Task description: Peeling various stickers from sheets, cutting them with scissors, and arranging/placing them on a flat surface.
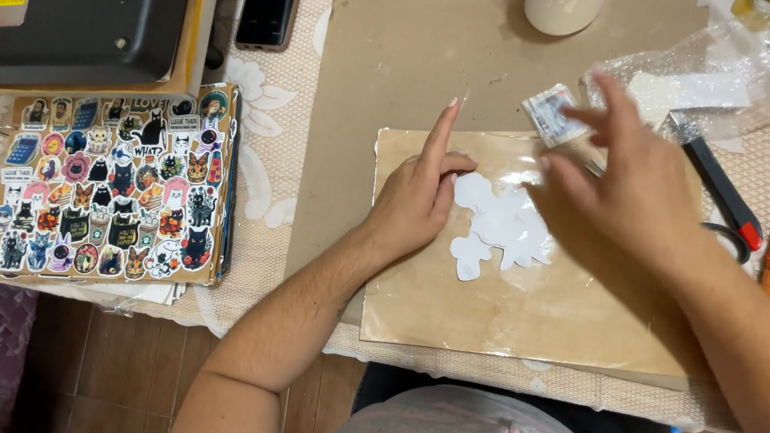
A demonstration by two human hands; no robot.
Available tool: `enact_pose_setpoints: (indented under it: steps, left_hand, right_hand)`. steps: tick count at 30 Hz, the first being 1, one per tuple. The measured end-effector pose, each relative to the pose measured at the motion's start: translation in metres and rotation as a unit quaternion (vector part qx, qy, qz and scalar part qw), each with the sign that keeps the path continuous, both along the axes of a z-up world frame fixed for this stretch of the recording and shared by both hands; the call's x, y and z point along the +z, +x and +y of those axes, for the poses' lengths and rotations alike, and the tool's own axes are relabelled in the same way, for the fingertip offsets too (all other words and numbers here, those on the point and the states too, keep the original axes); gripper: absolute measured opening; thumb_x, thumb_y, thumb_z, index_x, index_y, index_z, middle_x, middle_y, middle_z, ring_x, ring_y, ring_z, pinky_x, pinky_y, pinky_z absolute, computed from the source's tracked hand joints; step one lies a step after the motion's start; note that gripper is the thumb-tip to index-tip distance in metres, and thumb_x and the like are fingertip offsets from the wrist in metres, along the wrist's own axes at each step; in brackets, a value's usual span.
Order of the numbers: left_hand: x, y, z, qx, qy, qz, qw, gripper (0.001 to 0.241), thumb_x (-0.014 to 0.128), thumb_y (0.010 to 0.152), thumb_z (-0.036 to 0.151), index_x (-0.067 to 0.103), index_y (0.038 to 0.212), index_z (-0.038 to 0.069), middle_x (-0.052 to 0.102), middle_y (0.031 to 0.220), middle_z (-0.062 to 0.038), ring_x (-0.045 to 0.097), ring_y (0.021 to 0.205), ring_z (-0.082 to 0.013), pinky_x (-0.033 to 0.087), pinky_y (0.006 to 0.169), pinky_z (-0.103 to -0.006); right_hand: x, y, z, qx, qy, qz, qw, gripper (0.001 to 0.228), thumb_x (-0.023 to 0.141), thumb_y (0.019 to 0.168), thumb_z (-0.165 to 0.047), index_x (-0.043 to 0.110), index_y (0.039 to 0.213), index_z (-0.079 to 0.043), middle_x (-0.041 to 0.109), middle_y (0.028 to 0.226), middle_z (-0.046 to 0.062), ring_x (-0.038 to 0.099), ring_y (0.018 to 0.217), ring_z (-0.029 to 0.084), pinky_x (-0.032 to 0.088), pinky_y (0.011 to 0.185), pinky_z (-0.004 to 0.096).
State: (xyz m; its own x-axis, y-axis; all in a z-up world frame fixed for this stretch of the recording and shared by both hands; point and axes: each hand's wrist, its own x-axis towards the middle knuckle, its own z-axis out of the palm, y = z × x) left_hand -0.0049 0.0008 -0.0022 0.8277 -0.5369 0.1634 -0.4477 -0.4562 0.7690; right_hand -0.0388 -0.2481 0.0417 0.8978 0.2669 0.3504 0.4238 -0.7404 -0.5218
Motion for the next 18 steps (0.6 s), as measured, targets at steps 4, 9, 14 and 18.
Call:
enact_pose_setpoints:
  steps: [4,9,14,18]
  left_hand:
    - [0.003,-0.001,-0.001,0.004,-0.004,-0.007,1.000,0.080,0.049,0.095,0.002,0.003,0.159,0.012,0.077,0.114,-0.006,0.069,0.114,-0.0242,0.054,0.094,-0.0355]
    - [0.001,-0.001,0.000,0.004,-0.013,0.009,1.000,0.081,0.052,0.094,0.005,0.004,0.159,0.013,0.076,0.112,-0.007,0.070,0.109,-0.0232,0.054,0.094,-0.0348]
    - [0.000,0.001,-0.001,0.001,-0.009,-0.007,1.000,0.083,0.055,0.093,0.006,0.005,0.159,0.012,0.075,0.108,-0.005,0.069,0.105,-0.0230,0.054,0.090,-0.0350]
    - [0.009,-0.003,-0.001,0.000,-0.014,-0.002,1.000,0.083,0.056,0.094,-0.002,0.007,0.160,0.006,0.073,0.112,-0.018,0.065,0.121,-0.0384,0.045,0.109,-0.0498]
  right_hand:
    - [-0.001,0.030,0.000,-0.128,-0.142,0.125,0.974,0.107,0.080,0.081,-0.041,0.020,0.158,0.003,0.066,0.132,0.016,0.066,0.101,0.043,0.055,0.072,0.053]
    - [-0.020,0.038,0.008,-0.156,-0.169,0.094,0.969,0.090,0.073,0.088,-0.037,0.029,0.156,0.000,0.072,0.121,0.012,0.067,0.095,0.044,0.054,0.065,0.054]
    - [-0.017,0.038,0.013,-0.125,-0.132,0.092,0.979,0.091,0.078,0.087,-0.039,0.033,0.155,0.000,0.076,0.111,0.007,0.072,0.079,0.037,0.057,0.059,0.049]
    - [-0.024,0.036,0.000,-0.097,-0.086,0.055,0.990,0.085,0.079,0.083,-0.026,0.037,0.154,-0.005,0.075,0.107,0.016,0.068,0.098,0.046,0.054,0.085,0.057]
